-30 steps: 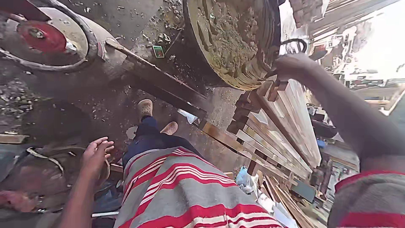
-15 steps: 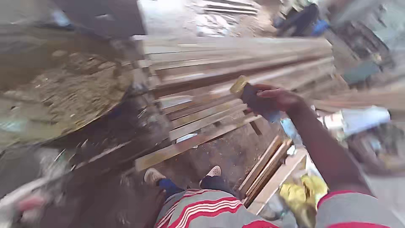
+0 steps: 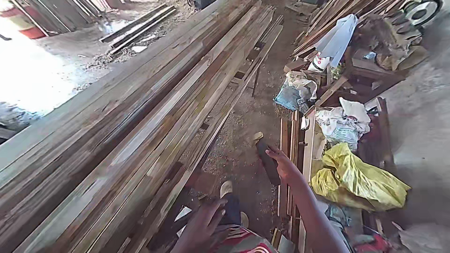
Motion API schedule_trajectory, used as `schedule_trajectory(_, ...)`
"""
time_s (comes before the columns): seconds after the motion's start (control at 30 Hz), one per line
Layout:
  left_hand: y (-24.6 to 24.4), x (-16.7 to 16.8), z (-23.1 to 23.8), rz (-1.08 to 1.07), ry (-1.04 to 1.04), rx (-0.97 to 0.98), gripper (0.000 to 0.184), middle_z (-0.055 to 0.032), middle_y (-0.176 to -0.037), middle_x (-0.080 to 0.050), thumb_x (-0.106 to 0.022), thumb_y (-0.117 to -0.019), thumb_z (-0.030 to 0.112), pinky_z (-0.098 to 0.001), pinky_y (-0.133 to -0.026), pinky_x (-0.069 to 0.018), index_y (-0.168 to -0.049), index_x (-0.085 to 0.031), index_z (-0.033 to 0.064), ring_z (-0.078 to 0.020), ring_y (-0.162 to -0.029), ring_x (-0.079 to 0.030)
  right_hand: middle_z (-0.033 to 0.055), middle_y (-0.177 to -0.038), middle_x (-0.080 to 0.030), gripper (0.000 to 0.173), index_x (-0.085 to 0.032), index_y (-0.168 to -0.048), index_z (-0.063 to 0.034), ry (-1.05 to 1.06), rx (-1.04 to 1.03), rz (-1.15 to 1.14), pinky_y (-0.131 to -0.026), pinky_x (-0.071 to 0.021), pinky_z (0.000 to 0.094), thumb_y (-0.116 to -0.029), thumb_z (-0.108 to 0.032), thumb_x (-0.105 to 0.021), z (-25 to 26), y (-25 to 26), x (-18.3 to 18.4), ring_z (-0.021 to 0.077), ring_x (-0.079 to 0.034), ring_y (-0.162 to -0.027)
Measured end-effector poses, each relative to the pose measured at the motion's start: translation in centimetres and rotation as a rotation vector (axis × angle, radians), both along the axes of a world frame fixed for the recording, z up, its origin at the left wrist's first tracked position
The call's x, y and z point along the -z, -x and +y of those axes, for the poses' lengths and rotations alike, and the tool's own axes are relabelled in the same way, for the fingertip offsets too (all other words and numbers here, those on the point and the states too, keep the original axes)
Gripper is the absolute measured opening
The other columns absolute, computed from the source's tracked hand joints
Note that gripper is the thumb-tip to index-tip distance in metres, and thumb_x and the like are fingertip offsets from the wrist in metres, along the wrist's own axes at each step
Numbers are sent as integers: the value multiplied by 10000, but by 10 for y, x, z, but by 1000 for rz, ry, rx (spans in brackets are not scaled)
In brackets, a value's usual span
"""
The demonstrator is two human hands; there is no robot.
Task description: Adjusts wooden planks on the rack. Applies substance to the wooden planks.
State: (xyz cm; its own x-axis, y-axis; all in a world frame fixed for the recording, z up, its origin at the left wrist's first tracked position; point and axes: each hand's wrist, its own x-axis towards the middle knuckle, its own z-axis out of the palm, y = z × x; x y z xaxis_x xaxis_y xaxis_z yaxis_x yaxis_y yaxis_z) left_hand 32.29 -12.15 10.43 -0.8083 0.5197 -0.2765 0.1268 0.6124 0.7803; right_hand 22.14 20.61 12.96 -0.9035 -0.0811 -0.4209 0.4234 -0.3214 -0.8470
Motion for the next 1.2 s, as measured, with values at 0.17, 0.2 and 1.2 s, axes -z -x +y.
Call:
schedule_trajectory(0.17, 174, -4, 71, 249, -9, -74, 365, -160, -1251, -686, -516, -1058, 249, -539, -1034, -509, -1342, -641, 56, -313, -1170, -661, 126, -1216, -661, 423, -456, -1485, -55, -194, 54, 26, -823, -585, 354, -1062, -45, -470, 41, 135, 4, 197, -684, -1017)
schedule_trajectory(0.2, 205, -5, 83, 283, -21, -96, 359, -174, -1247, -684, -531, -1050, 220, -537, -1034, -509, -1340, -639, 36, -324, -1167, -661, 132, -1237, -651, 430, -463, -1484, -53, -254, 41, 30, -835, -580, 354, -1055, -38, -490, 51, 159, 2, 196, -677, -1032)
schedule_trajectory(1.2, 643, 18, 236, -620, 74, -400, 633, -145, -1026, -704, -823, -868, 259, -433, -813, -610, -1387, -542, 28, -214, -837, -717, 295, -1187, -637, 502, -643, -1368, -91, -1457, -618, 77, -839, -532, 643, -929, -303, -762, 181, 622, -56, 474, -648, -1036)
